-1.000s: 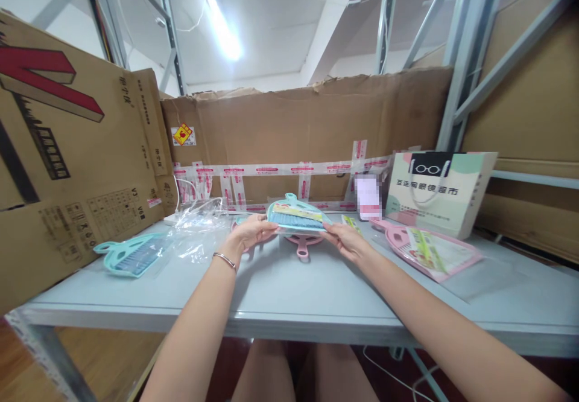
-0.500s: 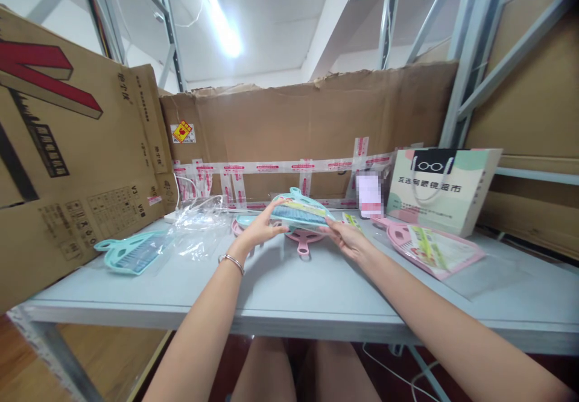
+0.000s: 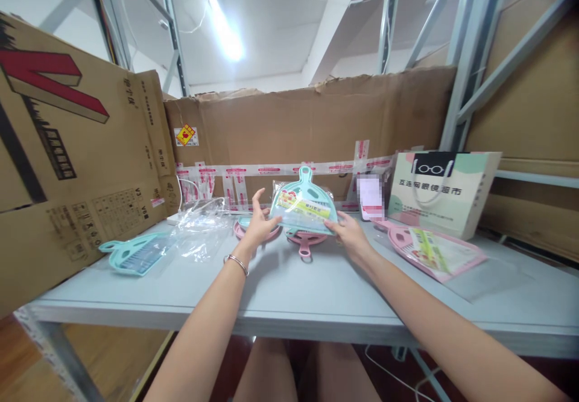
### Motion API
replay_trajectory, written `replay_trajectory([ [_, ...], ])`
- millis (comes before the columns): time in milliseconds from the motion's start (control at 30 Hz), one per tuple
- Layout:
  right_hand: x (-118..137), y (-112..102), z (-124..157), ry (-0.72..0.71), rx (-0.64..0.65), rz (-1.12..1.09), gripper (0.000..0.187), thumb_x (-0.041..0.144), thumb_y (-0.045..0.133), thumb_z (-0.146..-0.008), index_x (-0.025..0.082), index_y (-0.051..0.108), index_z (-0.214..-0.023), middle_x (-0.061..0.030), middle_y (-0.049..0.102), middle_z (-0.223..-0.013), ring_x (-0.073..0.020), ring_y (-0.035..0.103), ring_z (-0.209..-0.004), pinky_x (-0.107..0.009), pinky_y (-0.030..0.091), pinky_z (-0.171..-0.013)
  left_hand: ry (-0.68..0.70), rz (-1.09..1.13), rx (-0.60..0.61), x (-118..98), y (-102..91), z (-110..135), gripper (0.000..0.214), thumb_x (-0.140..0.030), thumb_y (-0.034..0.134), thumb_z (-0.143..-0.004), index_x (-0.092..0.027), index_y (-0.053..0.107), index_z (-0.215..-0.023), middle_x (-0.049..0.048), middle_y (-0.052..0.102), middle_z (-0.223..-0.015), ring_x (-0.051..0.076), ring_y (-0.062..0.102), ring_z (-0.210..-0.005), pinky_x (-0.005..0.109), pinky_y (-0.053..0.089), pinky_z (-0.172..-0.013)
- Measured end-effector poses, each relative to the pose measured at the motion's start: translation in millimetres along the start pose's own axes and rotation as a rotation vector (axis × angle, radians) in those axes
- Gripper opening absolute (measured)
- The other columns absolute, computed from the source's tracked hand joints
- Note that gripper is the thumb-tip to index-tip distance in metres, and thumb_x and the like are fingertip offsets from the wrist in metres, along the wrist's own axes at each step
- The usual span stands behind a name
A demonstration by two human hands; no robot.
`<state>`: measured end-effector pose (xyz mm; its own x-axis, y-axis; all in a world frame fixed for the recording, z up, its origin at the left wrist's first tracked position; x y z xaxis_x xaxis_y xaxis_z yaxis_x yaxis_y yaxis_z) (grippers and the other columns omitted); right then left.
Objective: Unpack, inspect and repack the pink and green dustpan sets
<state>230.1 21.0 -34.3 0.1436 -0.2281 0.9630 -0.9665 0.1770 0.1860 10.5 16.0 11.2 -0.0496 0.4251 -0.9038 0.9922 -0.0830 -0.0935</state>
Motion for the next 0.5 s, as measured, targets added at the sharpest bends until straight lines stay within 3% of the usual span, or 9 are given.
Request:
replay_trajectory([
  [67, -0.7, 0.0, -2.4, -0.018, 0.037, 0.016, 0.036, 0.019, 0.071, -0.059, 0.019, 0.060, -0.092, -0.0035, 0.069, -0.084, -0.0195, 0.064, -0.078, -0.029, 0.051, -0.067, -0.086, 0.021, 0.056, 3.5, -0.7, -0.1, 0.083, -0.016, 0.068, -0.064, -0.022, 0.025, -0.134, 0.0077, 0.064, -0.099, 0.016, 0.062, -0.081, 0.032, 0.049, -0.075],
  [133, -1.1, 0.9, -3.3, -0.047, 0.057, 0.037, 0.025, 0.017, 0.069, -0.058, 0.019, 0.060, -0.081, -0.0017, 0.068, -0.081, -0.0183, 0.063, -0.078, -0.030, 0.050, -0.070, -0.147, -0.027, 0.096, 8.8, -2.6, -1.1, 0.064, -0.016, 0.070, -0.060, -0.016, 0.046, -0.120, 0.0092, 0.065, -0.098, 0.018, 0.062, -0.083, 0.031, 0.048, -0.075],
  [200, -1.7, 1.7, -3.5, -0.080, 0.059, 0.068, 0.022, 0.015, 0.067, -0.058, 0.019, 0.060, -0.079, -0.0004, 0.067, -0.081, -0.0171, 0.061, -0.079, -0.030, 0.048, -0.074, -0.163, -0.061, 0.132, 13.1, -4.1, -2.1, 0.043, -0.019, 0.072, -0.058, -0.014, 0.060, -0.099, 0.0088, 0.067, -0.092, 0.019, 0.061, -0.084, 0.030, 0.047, -0.075],
  [267, -2.2, 2.1, -3.7, -0.110, 0.055, 0.104, 0.021, 0.014, 0.066, -0.059, 0.020, 0.060, -0.079, 0.0004, 0.067, -0.080, -0.0166, 0.060, -0.080, -0.031, 0.046, -0.077, -0.174, -0.073, 0.145, 15.9, -5.2, -2.3, 0.033, -0.021, 0.073, -0.057, -0.014, 0.064, -0.089, 0.0075, 0.068, -0.087, 0.019, 0.061, -0.081, 0.029, 0.047, -0.072],
  [500, -1.0, 2.7, -3.6, -0.166, 0.057, 0.189, 0.019, 0.014, 0.061, -0.063, 0.020, 0.059, -0.081, 0.0000, 0.065, -0.081, -0.0172, 0.059, -0.081, -0.032, 0.045, -0.080, -0.198, -0.092, 0.135, 12.5, -4.3, 0.6, 0.032, -0.021, 0.073, -0.058, -0.015, 0.066, -0.088, 0.0064, 0.069, -0.090, 0.018, 0.061, -0.078, 0.026, 0.046, -0.067],
])
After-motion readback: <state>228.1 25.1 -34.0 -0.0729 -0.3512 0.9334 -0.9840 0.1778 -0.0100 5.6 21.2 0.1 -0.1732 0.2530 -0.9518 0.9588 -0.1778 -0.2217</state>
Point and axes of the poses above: each hand's wrist, its own z-axis away from the middle knuckle, its own y-axis out of the palm, x = y × z, the point moved 3 cm from there along -z, towards the middle knuckle
